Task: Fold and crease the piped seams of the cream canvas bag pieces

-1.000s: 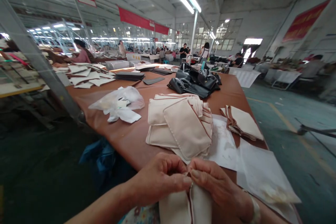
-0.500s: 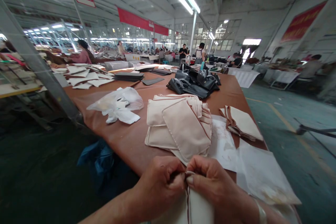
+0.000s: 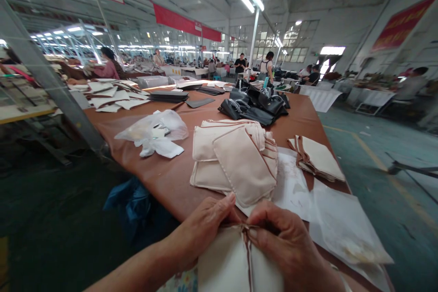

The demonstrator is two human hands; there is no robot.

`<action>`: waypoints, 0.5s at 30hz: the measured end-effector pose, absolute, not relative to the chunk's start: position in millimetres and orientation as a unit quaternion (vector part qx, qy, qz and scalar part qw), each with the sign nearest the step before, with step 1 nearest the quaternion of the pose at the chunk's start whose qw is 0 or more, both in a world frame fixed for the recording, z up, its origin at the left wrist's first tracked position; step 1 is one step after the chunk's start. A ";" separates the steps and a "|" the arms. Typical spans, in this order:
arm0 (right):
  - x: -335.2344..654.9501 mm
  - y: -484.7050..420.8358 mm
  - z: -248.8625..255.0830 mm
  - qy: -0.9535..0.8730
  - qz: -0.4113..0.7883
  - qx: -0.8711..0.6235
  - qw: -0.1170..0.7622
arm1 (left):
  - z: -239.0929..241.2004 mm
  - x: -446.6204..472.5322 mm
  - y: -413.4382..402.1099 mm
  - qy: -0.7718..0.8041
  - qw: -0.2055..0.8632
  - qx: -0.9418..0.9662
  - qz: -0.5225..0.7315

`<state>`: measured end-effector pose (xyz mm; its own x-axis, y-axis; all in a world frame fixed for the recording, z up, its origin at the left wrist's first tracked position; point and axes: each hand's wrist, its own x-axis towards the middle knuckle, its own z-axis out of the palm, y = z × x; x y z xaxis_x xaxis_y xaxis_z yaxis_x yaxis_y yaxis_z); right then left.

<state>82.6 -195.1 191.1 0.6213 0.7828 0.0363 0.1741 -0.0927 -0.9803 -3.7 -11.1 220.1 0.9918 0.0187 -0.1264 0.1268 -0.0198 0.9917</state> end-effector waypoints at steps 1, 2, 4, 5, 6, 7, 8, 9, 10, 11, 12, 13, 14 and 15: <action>82.0 -196.0 189.4 -0.362 0.249 -0.685 0.581 | 219.1 -3.2 -11.7 0.050 0.707 0.704 -0.054; 81.9 -196.8 188.0 -0.379 0.232 -0.679 0.584 | 218.0 -2.8 -12.4 0.044 0.715 0.693 -0.078; 82.9 -197.6 187.0 -0.423 0.194 -0.664 0.585 | 216.1 -2.5 -12.9 0.024 0.725 0.679 -0.112; 83.7 -197.7 187.7 -0.451 0.172 -0.655 0.581 | 215.7 -2.6 -12.6 0.013 0.726 0.677 -0.119; 84.7 -197.6 189.3 -0.478 0.149 -0.648 0.574 | 215.8 -2.7 -12.1 0.005 0.727 0.675 -0.122; 85.6 -197.4 191.3 -0.505 0.125 -0.641 0.564 | 216.4 -2.8 -11.4 0.000 0.728 0.674 -0.128; 86.5 -197.1 193.3 -0.531 0.098 -0.633 0.554 | 217.3 -2.9 -10.7 -0.004 0.728 0.672 -0.137; 87.3 -196.8 194.9 -0.556 0.071 -0.625 0.544 | 218.2 -3.0 -10.0 -0.006 0.728 0.668 -0.151; 88.0 -196.8 195.6 -0.576 0.045 -0.616 0.535 | 218.9 -3.2 -9.3 -0.007 0.727 0.666 -0.170; 88.6 -197.0 195.3 -0.594 0.024 -0.608 0.527 | 219.2 -3.5 -8.9 -0.006 0.722 0.667 -0.185; 89.1 -197.7 193.9 -0.609 0.006 -0.600 0.519 | 218.9 -4.0 -8.6 -0.003 0.714 0.674 -0.190; 89.5 -198.9 191.9 -0.620 -0.008 -0.595 0.512 | 218.2 -4.7 -8.4 -0.001 0.702 0.686 -0.190; 89.9 -200.5 189.8 -0.624 -0.018 -0.593 0.508 | 217.2 -5.6 -8.4 -0.002 0.687 0.703 -0.187; 90.2 -202.4 188.0 -0.622 -0.018 -0.597 0.506 | 216.2 -6.6 -8.6 -0.009 0.669 0.721 -0.180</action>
<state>90.2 -202.4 188.0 0.2256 0.7247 0.6511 0.7609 0.2863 -0.5823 -6.6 -8.6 216.2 0.9354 -0.2540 -0.2462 0.2267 -0.1037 0.9684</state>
